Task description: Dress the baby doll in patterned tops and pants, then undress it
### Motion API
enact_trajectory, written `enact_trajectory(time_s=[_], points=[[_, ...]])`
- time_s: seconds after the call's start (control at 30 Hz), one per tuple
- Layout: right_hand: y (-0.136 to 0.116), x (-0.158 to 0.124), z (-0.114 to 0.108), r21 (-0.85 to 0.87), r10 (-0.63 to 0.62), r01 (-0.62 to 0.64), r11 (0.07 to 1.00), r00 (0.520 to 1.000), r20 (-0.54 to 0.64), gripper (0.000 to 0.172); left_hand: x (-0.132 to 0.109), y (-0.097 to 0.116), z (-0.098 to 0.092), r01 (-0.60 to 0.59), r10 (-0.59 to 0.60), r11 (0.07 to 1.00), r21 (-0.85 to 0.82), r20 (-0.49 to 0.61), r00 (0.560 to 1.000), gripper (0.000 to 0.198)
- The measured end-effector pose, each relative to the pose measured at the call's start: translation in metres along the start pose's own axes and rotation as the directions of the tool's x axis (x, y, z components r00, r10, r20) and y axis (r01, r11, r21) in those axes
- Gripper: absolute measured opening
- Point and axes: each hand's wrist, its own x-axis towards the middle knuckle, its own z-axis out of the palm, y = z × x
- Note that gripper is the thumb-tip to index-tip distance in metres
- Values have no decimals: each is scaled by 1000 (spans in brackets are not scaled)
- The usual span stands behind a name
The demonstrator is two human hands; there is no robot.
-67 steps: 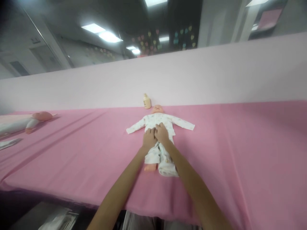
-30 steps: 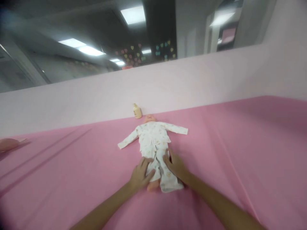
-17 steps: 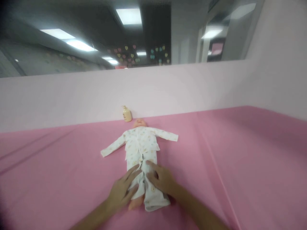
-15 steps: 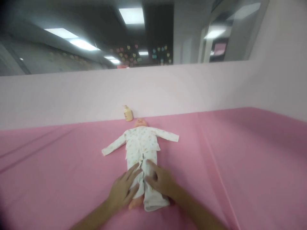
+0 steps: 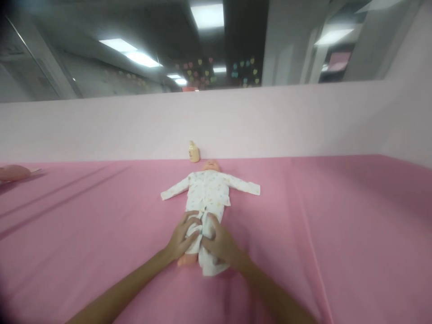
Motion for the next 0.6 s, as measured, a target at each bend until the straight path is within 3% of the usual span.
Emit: enact_trajectory(time_s=[0.07,0.2,0.3,0.37,0.4,0.47,0.53,0.6], points=[[-5,-10,0,43,22,-23,999,999,30,75,-4,1,-3,-51,51,999,-7,18,999,25],[-7,-36,-15,-84,47,-45,995,999,22,76,-12,0,-5,-228,225,973,27,89,970,28],[-14,-48,-37,-302,68,-38,952,994,90,75,-13,-3,-5,-348,339,926,144,85,937,26],[-31,-43,-53,-490,21,26,871,996,91,60,-3,-1,-8,-382,391,903,197,-3,920,21],[-42,-35,-61,-560,-24,56,826,998,64,48,6,0,-10,-370,390,906,206,-66,919,19],[-65,-2,-73,-573,-145,120,811,989,2,45,33,6,-13,-273,313,939,208,-193,930,22],[-82,50,-75,-502,-228,140,854,967,-118,39,72,10,-14,-141,205,956,256,-243,948,20],[-88,109,-67,-425,-285,138,894,909,-305,33,114,7,-12,-26,116,948,318,-267,957,20]])
